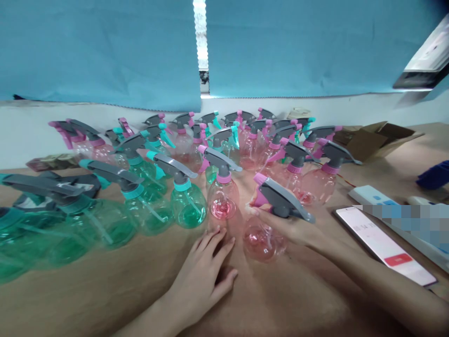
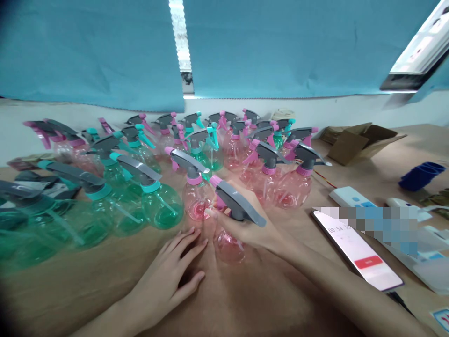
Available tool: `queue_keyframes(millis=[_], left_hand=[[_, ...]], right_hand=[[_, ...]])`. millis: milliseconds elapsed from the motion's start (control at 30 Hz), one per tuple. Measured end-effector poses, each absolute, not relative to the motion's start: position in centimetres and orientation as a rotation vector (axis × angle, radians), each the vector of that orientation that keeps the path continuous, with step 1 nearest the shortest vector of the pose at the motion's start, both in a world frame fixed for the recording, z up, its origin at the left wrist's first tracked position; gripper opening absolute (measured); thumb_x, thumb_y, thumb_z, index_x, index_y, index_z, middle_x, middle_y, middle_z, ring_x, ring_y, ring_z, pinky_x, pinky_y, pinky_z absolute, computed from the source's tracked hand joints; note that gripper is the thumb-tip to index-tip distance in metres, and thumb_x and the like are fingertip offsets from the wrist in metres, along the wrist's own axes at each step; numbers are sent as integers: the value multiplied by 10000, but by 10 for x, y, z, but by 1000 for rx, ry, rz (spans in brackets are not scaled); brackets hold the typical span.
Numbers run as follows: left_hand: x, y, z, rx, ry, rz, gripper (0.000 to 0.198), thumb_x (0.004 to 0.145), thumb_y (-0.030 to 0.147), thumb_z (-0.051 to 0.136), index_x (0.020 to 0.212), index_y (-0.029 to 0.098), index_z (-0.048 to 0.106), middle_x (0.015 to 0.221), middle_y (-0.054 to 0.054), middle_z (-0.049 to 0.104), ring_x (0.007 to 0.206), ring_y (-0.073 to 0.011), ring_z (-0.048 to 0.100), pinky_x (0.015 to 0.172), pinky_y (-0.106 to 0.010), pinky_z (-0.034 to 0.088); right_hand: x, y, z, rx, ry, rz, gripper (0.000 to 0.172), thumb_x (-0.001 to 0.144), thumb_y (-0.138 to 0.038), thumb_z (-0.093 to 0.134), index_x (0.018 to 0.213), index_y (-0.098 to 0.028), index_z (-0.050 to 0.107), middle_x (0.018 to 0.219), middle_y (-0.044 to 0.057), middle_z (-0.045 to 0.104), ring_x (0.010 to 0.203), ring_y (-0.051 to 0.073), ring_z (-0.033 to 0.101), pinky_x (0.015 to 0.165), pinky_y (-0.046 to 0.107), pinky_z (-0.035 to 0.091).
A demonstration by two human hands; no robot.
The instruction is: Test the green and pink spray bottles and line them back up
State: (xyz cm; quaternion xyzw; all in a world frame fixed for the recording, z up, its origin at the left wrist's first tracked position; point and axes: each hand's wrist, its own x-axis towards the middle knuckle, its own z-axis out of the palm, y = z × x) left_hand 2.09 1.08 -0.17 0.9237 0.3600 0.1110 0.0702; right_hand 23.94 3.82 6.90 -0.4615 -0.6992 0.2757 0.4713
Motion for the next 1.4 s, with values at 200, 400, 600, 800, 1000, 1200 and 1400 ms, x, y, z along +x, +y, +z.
queue_keyframes(millis=[200,400,600,800,1000,1200,1400], left_hand=[[21,11,-2,2781,1090,327,469,876,318,547,1309,151,479,1383,-148,436,1290,-311,352,1015,-505,346],[20,12,-4,2785,1082,344,476,881,327,538,1319,154,467,1397,-146,417,1295,-313,341,1017,-509,341],[21,12,-4,2789,1084,344,474,878,324,546,1315,153,474,1392,-148,424,1287,-315,354,1013,-510,346],[20,11,-4,2790,1085,336,475,880,325,542,1317,150,472,1394,-149,422,1291,-315,350,1014,-511,344],[20,11,-4,2785,1082,350,474,877,325,547,1313,154,475,1390,-146,429,1285,-313,361,1010,-504,353],[20,12,-4,2788,1090,350,468,874,332,547,1307,171,479,1387,-136,436,1284,-308,365,1010,-502,352],[20,12,-4,2792,1080,334,472,879,332,539,1313,160,476,1391,-145,428,1292,-310,351,1014,-507,344]], right_hand=[[240,41,60,-1049,-1673,837,250,731,-361,610,933,-239,529,889,19,618,615,130,621,526,262,547],[239,40,59,-1041,-1626,872,278,728,-306,632,988,-231,569,1033,59,637,778,188,683,685,310,600],[240,42,55,-1032,-1662,901,380,762,-322,621,1121,-216,553,1118,77,630,833,184,681,756,315,589],[240,42,56,-1025,-1669,878,408,758,-280,628,1154,-226,546,1100,66,630,822,174,682,756,301,587],[239,42,58,-1020,-1669,868,442,758,-263,629,1189,-237,538,1136,63,629,831,165,680,755,285,584],[240,41,58,-1033,-1673,873,420,764,-267,617,1178,-226,551,1141,64,637,837,179,684,760,307,587],[241,42,55,-998,-1678,894,538,785,-283,620,1299,-273,459,1215,51,608,868,166,680,773,289,584]])
